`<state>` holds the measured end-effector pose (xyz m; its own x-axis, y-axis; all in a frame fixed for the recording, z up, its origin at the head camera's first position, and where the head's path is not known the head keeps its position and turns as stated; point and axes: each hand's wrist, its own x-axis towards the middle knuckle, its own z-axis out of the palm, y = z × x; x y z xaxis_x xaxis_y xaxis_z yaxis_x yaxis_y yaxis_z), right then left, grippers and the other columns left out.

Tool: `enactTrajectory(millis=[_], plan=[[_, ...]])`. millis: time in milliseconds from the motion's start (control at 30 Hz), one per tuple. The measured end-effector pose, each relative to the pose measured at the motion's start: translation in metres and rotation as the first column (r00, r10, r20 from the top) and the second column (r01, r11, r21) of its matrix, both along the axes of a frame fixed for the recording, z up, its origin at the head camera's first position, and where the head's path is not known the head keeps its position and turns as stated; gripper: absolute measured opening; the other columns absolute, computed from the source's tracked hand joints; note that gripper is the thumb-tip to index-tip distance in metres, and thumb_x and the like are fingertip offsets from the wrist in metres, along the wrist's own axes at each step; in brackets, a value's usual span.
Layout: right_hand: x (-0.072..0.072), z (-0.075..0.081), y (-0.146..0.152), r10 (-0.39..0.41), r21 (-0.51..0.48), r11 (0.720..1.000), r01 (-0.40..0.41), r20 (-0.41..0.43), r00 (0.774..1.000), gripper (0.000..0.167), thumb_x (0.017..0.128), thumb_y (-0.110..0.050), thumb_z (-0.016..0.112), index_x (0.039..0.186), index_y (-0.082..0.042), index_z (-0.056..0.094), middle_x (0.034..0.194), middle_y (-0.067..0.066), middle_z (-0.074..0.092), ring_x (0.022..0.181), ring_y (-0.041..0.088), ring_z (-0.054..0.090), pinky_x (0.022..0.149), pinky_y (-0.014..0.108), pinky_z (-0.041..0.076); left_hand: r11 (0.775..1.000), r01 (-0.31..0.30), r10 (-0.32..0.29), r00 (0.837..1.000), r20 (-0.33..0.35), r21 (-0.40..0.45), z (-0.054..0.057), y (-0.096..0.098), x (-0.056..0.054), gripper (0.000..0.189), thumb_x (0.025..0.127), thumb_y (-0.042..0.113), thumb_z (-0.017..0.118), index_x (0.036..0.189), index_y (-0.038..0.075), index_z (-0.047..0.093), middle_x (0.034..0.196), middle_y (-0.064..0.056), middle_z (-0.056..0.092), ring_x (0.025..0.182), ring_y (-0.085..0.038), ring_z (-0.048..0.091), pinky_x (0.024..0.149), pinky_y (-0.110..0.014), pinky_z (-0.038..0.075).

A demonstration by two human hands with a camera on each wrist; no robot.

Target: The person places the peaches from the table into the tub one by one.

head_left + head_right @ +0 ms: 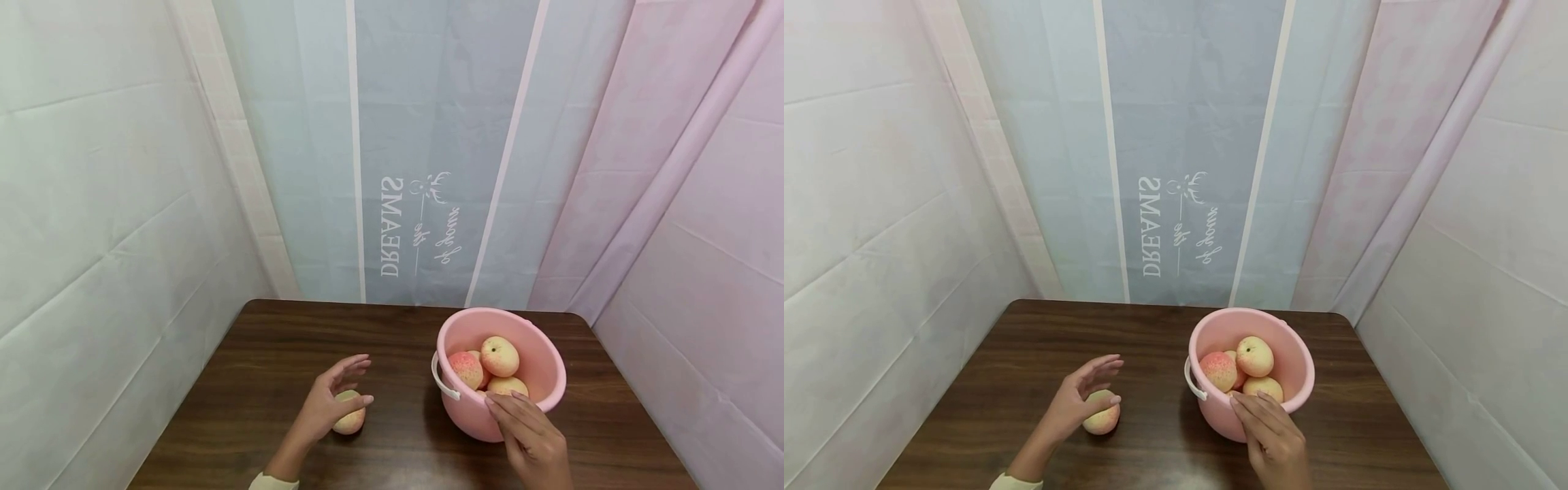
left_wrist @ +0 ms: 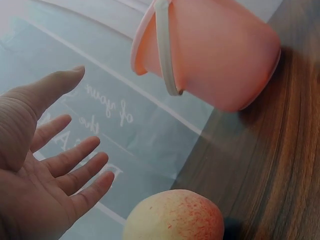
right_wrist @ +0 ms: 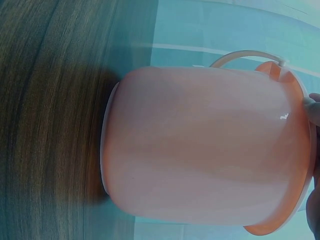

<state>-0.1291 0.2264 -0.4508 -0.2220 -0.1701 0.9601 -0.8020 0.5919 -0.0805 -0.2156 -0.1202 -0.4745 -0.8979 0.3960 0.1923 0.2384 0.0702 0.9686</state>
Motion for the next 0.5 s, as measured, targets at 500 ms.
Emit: enactTrajectory(millis=[500], plan=[[0.0005, 0.0072, -0.0041, 0.006, -0.004, 1.0, -0.006, -0.021, 1.0, 0.026, 0.1, -0.01, 0.064, 0.092, 0.011, 0.076, 0.097, 0.021, 0.075, 0.105, 0.021, 0.07, 0.107, 0.029, 0.045, 1.0, 0.001, -0.001, 1.0, -0.004, -0.016, -0.0083, -0.0069, -0.0041, 0.065, 0.088, 0.015, 0.081, 0.146, 0.025, 0.052, 0.143, -0.006, 0.057, 0.132, -0.034, 0.051, 0.104, -0.057, 0.044]])
